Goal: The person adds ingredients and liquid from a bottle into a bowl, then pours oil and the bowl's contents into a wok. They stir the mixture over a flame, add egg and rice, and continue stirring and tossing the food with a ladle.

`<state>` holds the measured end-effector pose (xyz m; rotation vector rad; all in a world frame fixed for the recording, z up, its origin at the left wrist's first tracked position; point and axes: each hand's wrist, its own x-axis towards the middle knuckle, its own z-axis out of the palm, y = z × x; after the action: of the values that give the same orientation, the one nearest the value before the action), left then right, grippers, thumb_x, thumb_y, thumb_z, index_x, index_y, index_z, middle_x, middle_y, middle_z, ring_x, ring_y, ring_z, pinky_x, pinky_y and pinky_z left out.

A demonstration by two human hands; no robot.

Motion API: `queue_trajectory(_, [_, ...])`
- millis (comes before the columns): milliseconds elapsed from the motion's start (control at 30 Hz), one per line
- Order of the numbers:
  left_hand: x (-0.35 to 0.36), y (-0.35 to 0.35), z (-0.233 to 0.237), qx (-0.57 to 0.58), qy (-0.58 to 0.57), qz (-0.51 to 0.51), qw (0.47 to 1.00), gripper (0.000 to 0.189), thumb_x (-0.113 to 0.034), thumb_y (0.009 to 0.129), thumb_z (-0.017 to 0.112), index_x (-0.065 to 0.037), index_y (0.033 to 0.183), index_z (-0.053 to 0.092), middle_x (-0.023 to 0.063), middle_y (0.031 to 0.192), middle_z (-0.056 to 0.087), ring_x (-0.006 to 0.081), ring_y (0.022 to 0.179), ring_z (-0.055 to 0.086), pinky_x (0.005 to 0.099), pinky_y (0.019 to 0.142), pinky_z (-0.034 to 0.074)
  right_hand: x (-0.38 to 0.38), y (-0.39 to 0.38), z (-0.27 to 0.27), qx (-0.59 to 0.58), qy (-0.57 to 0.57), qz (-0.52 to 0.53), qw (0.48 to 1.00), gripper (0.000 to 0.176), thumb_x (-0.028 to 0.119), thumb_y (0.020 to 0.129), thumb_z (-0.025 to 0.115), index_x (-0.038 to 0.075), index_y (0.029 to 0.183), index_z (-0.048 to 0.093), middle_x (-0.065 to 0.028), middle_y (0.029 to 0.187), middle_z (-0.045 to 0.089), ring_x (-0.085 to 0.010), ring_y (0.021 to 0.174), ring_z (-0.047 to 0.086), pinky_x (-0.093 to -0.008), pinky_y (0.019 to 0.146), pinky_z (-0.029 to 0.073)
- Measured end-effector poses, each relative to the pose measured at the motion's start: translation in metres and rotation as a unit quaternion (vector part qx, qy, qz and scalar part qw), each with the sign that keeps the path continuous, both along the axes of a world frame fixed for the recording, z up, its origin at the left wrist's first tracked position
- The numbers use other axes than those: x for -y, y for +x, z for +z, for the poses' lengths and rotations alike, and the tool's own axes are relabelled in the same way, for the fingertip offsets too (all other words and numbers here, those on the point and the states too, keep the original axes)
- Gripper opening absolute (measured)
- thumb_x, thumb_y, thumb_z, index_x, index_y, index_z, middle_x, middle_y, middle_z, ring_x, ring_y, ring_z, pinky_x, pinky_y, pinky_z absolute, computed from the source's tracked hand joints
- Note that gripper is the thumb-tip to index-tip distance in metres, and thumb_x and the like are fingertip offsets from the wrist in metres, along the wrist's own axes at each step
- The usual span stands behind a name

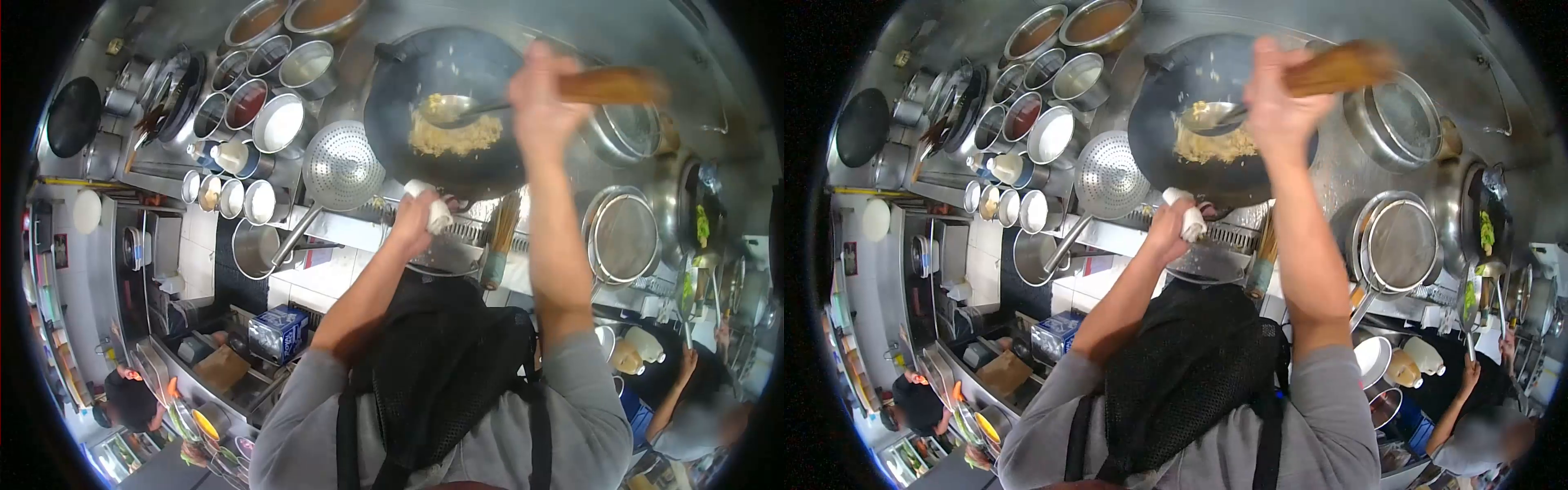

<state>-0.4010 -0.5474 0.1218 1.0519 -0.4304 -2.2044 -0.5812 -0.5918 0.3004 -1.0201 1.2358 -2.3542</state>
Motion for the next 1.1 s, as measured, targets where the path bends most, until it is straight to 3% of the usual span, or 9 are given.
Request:
queue_trajectory(100, [0.013, -0.012, -0.025, 0.023, -0.037, -0.021, 0.999, 0.023, -0.003, 0.092, 0.048, -0.002, 0.115, 0.047, 0.0143, 0.101, 0.062, 0.0263, 0.085, 0.068, 0.0353, 0.063, 0.056, 0.051, 0.005, -0.085, -0.064, 0.089, 0.037, 0.993, 0.035, 0.018, 0.090, 0.069, 0.007, 0.063, 0.051, 0.0000, 0.052, 0.050, -0.0105, 0.045, 0.046, -0.0293, 0.044, 0.038])
queue_trajectory(200, [0.023, -0.013, -0.028, 0.029, -0.056, -0.031, 0.998, 0.023, -0.002, 0.092, 0.047, -0.002, 0.116, 0.047, 0.0140, 0.101, 0.062, 0.0262, 0.086, 0.068, 0.0356, 0.064, 0.056, 0.018, 0.018, -0.074, -0.262, 0.204, 0.016, 0.943, 0.032, 0.019, 0.093, 0.066, 0.007, 0.066, 0.051, -0.0001, 0.056, 0.054, -0.0081, 0.050, 0.050, -0.0256, 0.048, 0.040])
queue_trajectory(267, [0.031, -0.013, -0.032, 0.037, -0.062, -0.037, 0.997, 0.023, -0.001, 0.092, 0.047, -0.002, 0.115, 0.047, 0.0140, 0.100, 0.061, 0.0262, 0.087, 0.067, 0.0358, 0.065, 0.057, 0.019, 0.024, -0.082, -0.293, 0.115, -0.048, 0.948, 0.034, 0.020, 0.093, 0.065, 0.007, 0.065, 0.051, -0.0003, 0.056, 0.055, -0.0080, 0.050, 0.049, -0.0270, 0.048, 0.040])
queue_trajectory(300, [0.030, -0.011, -0.033, 0.049, -0.070, -0.050, 0.995, 0.023, -0.001, 0.092, 0.047, -0.002, 0.114, 0.046, 0.0140, 0.099, 0.061, 0.0261, 0.088, 0.067, 0.0359, 0.066, 0.057, 0.022, 0.016, -0.079, -0.309, 0.242, -0.068, 0.917, 0.037, 0.020, 0.094, 0.065, 0.007, 0.062, 0.050, -0.0001, 0.056, 0.056, -0.0077, 0.050, 0.048, -0.0282, 0.047, 0.039])
queue_trajectory(400, [0.037, -0.012, -0.038, 0.060, -0.049, -0.034, 0.996, 0.022, 0.000, 0.090, 0.049, -0.001, 0.112, 0.047, 0.0132, 0.097, 0.061, 0.0260, 0.088, 0.067, 0.0369, 0.067, 0.058, 0.022, 0.013, -0.047, -0.145, 0.180, 0.066, 0.971, 0.033, 0.019, 0.096, 0.063, 0.007, 0.070, 0.046, -0.0014, 0.056, 0.053, -0.0077, 0.050, 0.046, -0.0255, 0.046, 0.038])
queue_trajectory(533, [0.047, -0.007, -0.054, 0.058, -0.041, -0.097, 0.993, 0.031, 0.001, 0.089, 0.054, 0.005, 0.117, 0.040, 0.0164, 0.101, 0.059, 0.0260, 0.084, 0.067, 0.0367, 0.061, 0.057, 0.008, 0.009, -0.107, -0.212, 0.109, -0.064, 0.969, 0.029, 0.012, 0.097, 0.060, 0.007, 0.074, 0.043, -0.0020, 0.054, 0.046, -0.0071, 0.046, 0.040, -0.0261, 0.044, 0.036])
queue_trajectory(633, [0.051, -0.005, -0.056, 0.076, -0.050, -0.109, 0.990, 0.030, 0.001, 0.087, 0.053, 0.000, 0.116, 0.047, 0.0121, 0.102, 0.060, 0.0223, 0.085, 0.066, 0.0367, 0.066, 0.056, 0.025, -0.005, -0.041, 0.004, 0.109, 0.061, 0.992, 0.035, 0.014, 0.095, 0.065, 0.009, 0.068, 0.043, -0.0008, 0.054, 0.049, -0.0068, 0.045, 0.039, -0.0272, 0.043, 0.033])
queue_trajectory(1067, [0.067, 0.005, -0.078, 0.112, -0.024, -0.168, 0.979, 0.041, 0.002, 0.083, 0.057, 0.006, 0.119, 0.038, 0.0147, 0.108, 0.054, 0.0228, 0.091, 0.061, 0.0350, 0.071, 0.055, 0.062, -0.059, -0.072, -0.111, 0.026, -0.206, 0.972, 0.035, 0.014, 0.093, 0.065, 0.007, 0.066, 0.043, -0.0028, 0.053, 0.048, -0.0111, 0.041, 0.042, -0.0298, 0.040, 0.037])
queue_trajectory(1100, [0.070, 0.003, -0.076, 0.109, -0.029, -0.167, 0.979, 0.041, 0.002, 0.083, 0.057, 0.006, 0.119, 0.038, 0.0147, 0.108, 0.054, 0.0228, 0.091, 0.061, 0.0350, 0.071, 0.055, 0.066, -0.047, -0.082, -0.032, -0.007, -0.107, 0.994, 0.035, 0.013, 0.093, 0.063, 0.007, 0.067, 0.040, -0.0028, 0.052, 0.047, -0.0126, 0.040, 0.042, -0.0314, 0.041, 0.038])
